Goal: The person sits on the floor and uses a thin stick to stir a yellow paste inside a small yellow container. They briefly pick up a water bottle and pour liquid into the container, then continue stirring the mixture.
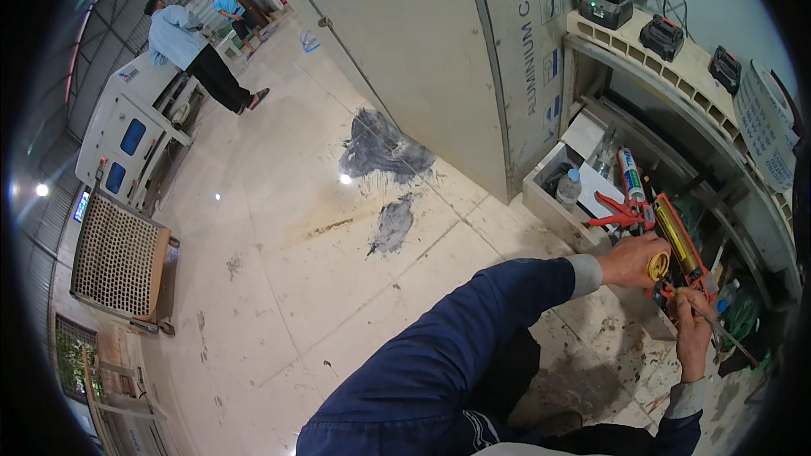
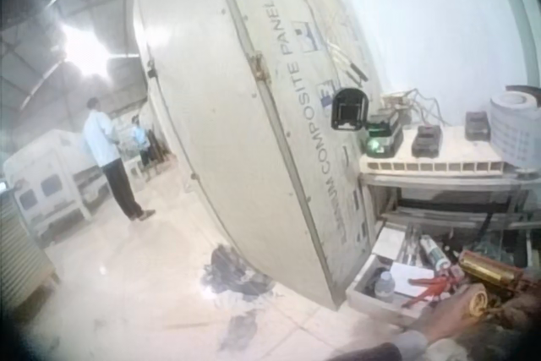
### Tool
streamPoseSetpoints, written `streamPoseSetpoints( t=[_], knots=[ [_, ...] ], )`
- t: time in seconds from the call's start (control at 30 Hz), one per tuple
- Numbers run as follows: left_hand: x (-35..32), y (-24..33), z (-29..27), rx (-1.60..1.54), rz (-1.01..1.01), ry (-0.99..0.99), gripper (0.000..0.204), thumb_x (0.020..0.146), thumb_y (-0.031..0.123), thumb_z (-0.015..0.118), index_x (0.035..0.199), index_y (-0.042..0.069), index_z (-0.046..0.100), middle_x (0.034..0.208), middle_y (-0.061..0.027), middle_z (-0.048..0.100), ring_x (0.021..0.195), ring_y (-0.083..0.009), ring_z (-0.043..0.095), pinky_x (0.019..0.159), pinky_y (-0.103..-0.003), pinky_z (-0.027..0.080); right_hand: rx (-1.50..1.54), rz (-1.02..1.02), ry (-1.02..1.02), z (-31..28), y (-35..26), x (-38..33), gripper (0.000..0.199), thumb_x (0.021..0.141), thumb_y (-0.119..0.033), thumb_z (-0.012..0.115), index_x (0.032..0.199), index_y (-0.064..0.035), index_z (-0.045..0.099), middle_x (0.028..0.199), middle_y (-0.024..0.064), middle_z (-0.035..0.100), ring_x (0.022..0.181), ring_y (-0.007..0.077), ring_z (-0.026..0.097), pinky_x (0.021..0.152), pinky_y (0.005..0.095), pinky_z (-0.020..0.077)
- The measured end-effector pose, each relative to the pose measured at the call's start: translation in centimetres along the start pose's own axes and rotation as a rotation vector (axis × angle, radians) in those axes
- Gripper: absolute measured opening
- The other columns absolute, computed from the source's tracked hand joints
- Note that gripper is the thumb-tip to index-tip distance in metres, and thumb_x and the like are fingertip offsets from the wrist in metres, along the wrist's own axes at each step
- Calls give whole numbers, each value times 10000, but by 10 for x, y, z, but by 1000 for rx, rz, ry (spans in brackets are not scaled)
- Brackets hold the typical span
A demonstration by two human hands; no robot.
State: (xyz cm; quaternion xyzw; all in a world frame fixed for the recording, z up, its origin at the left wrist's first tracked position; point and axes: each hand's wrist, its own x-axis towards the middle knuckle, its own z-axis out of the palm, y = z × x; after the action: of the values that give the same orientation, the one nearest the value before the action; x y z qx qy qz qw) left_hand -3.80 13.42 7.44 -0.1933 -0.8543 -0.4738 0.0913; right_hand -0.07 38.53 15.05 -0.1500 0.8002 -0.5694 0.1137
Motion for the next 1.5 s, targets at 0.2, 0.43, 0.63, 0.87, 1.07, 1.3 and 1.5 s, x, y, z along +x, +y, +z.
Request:
streamPoseSetpoints(
  t=[0.2,0.43,0.63,0.87,1.07,1.3,1.5],
  knots=[
    [0,9,-4,-74,-7,-25,567,760,268,917,1229,150,620,1199,-136,640,1099,-400,674,912,-487,557,27,61,66,-6,-21,-2,228,1123,-194,611,1160,2,722,960,14,701,857,80,643,763,231,518],
    [0,4,-1,-186,278,72,641,752,192,931,1315,63,653,1223,-161,671,1174,-363,653,1031,-456,526,-10,111,307,8,-17,4,323,1121,-262,601,1138,33,729,880,66,756,775,112,722,692,270,593],
    [5,22,-3,74,213,94,425,752,91,879,1120,77,666,1074,-96,709,1044,-329,677,897,-420,568,244,54,242,2,-32,-4,300,1114,-219,624,1220,52,701,993,67,756,880,158,768,815,308,663],
    [7,25,0,82,155,40,410,761,107,870,1119,100,670,1080,-73,716,1059,-321,672,898,-426,571,-157,-46,92,13,-25,-3,196,1078,-160,645,1080,5,751,962,50,742,851,110,682,771,284,554],
    [6,18,-6,179,41,-53,441,760,133,880,1148,121,669,1130,-67,714,1126,-325,673,923,-435,575,-69,-25,110,7,-23,-4,179,1069,-117,638,1104,23,744,981,51,732,906,134,696,828,299,572],
    [2,16,0,156,62,-60,466,784,211,885,1179,196,638,1218,-52,672,1143,-308,683,899,-452,593,-60,-38,-17,25,-18,1,195,1058,-159,633,1078,-2,748,923,81,732,856,179,691,801,329,551],
    [4,12,-1,116,120,-73,471,784,218,893,1175,191,633,1204,-58,671,1135,-314,683,902,-457,591,-200,-115,91,20,-12,8,191,1065,-149,616,1083,2,731,939,101,742,871,225,715,803,359,557]
  ],
)
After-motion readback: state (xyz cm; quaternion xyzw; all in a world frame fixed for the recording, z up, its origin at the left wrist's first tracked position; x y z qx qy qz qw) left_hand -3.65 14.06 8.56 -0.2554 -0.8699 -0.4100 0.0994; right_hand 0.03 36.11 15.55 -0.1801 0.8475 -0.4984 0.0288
